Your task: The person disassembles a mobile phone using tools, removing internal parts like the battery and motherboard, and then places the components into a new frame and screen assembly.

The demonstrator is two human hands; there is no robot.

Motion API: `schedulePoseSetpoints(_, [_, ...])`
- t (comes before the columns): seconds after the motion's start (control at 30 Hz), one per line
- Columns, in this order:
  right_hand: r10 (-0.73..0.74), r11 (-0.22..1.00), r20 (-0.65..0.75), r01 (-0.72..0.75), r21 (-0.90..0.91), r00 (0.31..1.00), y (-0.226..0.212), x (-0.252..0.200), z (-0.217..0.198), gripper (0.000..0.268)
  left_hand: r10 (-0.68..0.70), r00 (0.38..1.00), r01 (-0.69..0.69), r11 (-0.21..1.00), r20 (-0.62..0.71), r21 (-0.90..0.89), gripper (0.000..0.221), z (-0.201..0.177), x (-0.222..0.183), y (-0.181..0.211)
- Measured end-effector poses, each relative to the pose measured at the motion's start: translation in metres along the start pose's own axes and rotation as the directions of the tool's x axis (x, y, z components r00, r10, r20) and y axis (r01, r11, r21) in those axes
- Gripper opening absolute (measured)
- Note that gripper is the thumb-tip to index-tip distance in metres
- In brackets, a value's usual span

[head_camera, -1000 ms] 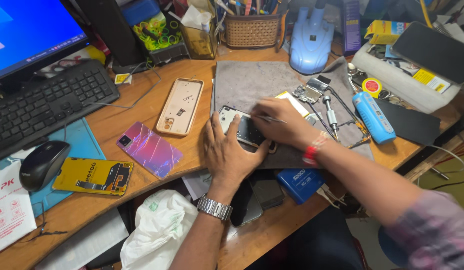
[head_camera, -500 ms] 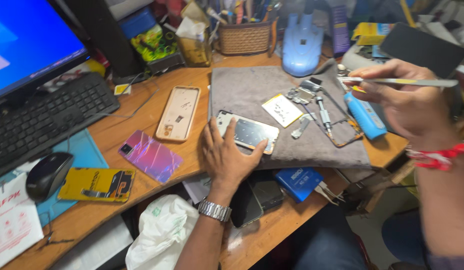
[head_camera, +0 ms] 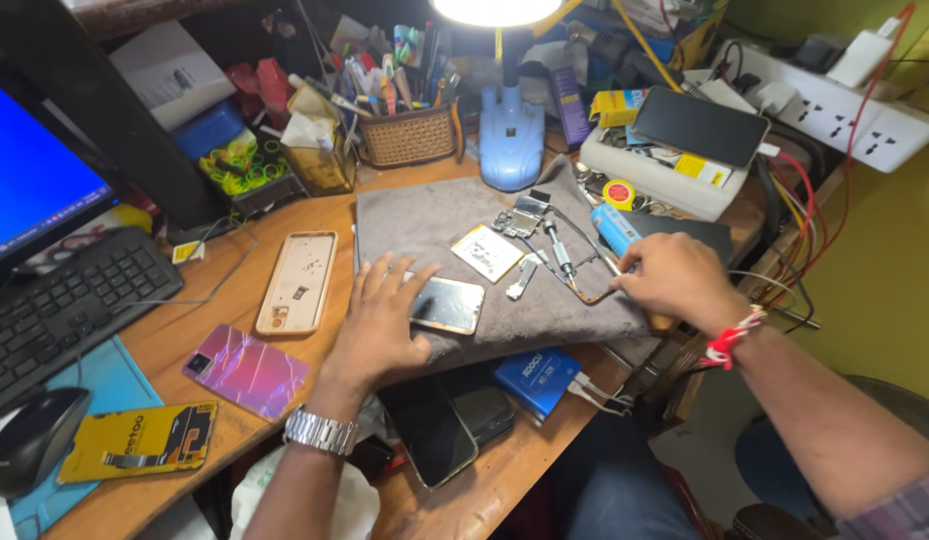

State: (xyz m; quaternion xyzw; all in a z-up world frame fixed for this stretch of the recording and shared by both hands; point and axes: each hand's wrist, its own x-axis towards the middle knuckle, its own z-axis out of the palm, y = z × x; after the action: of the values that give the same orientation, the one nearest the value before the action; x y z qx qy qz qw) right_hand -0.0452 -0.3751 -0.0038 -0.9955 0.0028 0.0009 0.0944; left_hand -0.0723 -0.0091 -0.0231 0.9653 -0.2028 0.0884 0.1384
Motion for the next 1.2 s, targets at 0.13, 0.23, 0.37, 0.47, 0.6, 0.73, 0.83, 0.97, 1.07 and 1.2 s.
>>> schedulePoseSetpoints(0.13, [0.004, 0.989, -0.098, 0.011, 0.145, 0.995, -0.003, -0.007, -0.004, 0.032, 0.032, 0.976, -0.061, 0.99, 0.214, 0.13, 0.101, 0.001, 0.016, 0.0])
schedulePoseSetpoints(0.23, [0.04, 0.943, -0.279, 0.056, 0.327, 0.959, 0.021, 0.0, -0.022, 0.032, 0.037, 0.957, -0.086, 0.983, 0.286, 0.161, 0.102, 0.003, 0.028, -0.004])
schedulePoseSetpoints(0.37, [0.023, 0.927, -0.52, 0.177, 0.331, 0.854, 0.058, 0.009, -0.054, 0.027, 0.081, 0.963, -0.121, 0.982, 0.257, 0.144, 0.097, 0.006, 0.036, -0.005])
schedulePoseSetpoints(0.47, [-0.01, 0.886, -0.515, 0.247, 0.393, 0.857, 0.05, 0.021, -0.06, 0.025, 0.051, 0.965, -0.089, 0.986, 0.257, 0.139, 0.086, 0.007, 0.038, -0.006])
schedulePoseSetpoints(0.6, [-0.153, 0.805, -0.531, 0.417, 0.422, 0.834, -0.005, 0.057, -0.043, 0.024, 0.042, 0.978, -0.071, 0.988, 0.204, 0.139, 0.073, 0.008, 0.037, -0.006])
schedulePoseSetpoints(0.73, [-0.314, 0.648, -0.539, 0.591, 0.481, 0.782, -0.083, 0.117, -0.009, 0.023, 0.026, 1.0, -0.026, 0.999, -0.002, -0.029, 0.079, 0.025, 0.028, -0.011])
schedulePoseSetpoints(0.83, [-0.374, 0.558, -0.661, 0.727, 0.4, 0.651, -0.14, 0.163, -0.011, 0.025, -0.055, 0.996, 0.047, 0.994, -0.076, -0.104, 0.085, 0.03, 0.017, -0.002])
schedulePoseSetpoints(0.97, [-0.272, 0.608, -0.608, 0.623, 0.493, 0.746, -0.209, 0.222, -0.012, 0.045, -0.104, 0.979, 0.07, 0.978, -0.173, -0.195, 0.103, 0.025, -0.004, -0.003])
schedulePoseSetpoints(1.07, [-0.295, 0.644, -0.697, 0.675, 0.361, 0.654, -0.234, 0.254, -0.005, 0.039, -0.259, 0.946, 0.209, 0.948, -0.198, -0.239, 0.111, 0.01, -0.032, -0.009])
schedulePoseSetpoints(1.2, [-0.304, 0.549, -0.784, 0.772, 0.319, 0.54, -0.25, 0.254, -0.011, 0.029, -0.403, 0.901, 0.351, 0.896, -0.161, -0.273, 0.11, -0.009, -0.058, -0.011])
